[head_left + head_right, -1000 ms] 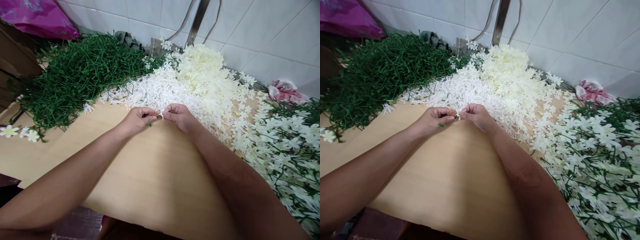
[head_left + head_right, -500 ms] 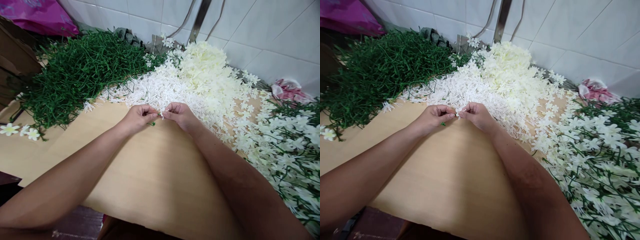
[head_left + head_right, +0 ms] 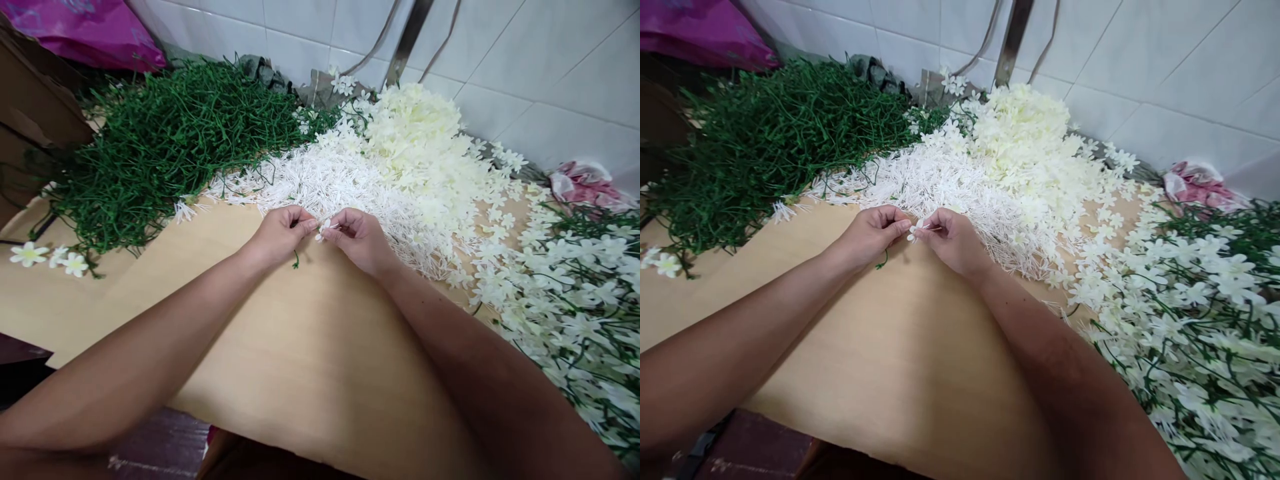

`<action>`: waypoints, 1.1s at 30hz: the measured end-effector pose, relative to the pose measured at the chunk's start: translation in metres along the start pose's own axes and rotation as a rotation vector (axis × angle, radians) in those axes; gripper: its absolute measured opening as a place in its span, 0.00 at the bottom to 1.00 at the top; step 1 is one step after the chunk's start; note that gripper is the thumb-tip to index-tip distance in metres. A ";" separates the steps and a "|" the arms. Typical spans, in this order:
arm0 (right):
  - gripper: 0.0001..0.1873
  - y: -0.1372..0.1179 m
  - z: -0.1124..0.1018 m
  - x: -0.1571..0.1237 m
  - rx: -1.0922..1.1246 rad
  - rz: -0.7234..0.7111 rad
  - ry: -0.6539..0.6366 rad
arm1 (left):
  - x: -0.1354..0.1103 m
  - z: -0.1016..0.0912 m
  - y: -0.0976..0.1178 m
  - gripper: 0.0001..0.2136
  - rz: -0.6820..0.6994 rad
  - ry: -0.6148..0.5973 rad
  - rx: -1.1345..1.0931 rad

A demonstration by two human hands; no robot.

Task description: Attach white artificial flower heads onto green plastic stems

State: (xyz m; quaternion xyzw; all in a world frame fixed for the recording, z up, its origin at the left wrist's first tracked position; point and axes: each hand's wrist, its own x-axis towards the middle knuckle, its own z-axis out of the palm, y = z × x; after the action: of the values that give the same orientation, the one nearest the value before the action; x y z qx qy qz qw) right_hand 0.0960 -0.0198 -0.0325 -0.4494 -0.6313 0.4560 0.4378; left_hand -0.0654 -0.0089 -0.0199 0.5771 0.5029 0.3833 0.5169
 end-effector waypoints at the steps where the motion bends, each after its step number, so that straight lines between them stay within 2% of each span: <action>1: 0.19 0.001 0.002 0.000 -0.013 -0.004 0.020 | 0.000 0.001 0.000 0.08 0.004 0.018 0.007; 6: 0.16 0.003 0.005 0.000 0.021 0.022 0.014 | 0.000 0.002 0.000 0.09 0.018 0.013 0.011; 13: 0.21 -0.001 -0.004 0.003 0.207 0.140 -0.091 | -0.002 0.003 0.003 0.09 -0.007 -0.018 0.007; 23: 0.22 0.001 0.004 0.002 0.272 0.151 -0.036 | -0.003 0.008 -0.001 0.07 -0.005 0.021 -0.002; 33: 0.19 0.000 0.007 0.002 0.234 0.138 -0.025 | -0.004 0.008 -0.004 0.07 0.037 0.006 0.032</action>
State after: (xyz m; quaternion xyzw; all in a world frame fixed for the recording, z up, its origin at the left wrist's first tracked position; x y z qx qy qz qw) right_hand 0.0892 -0.0185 -0.0338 -0.4319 -0.5467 0.5613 0.4467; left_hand -0.0590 -0.0143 -0.0253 0.5935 0.4997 0.3864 0.4988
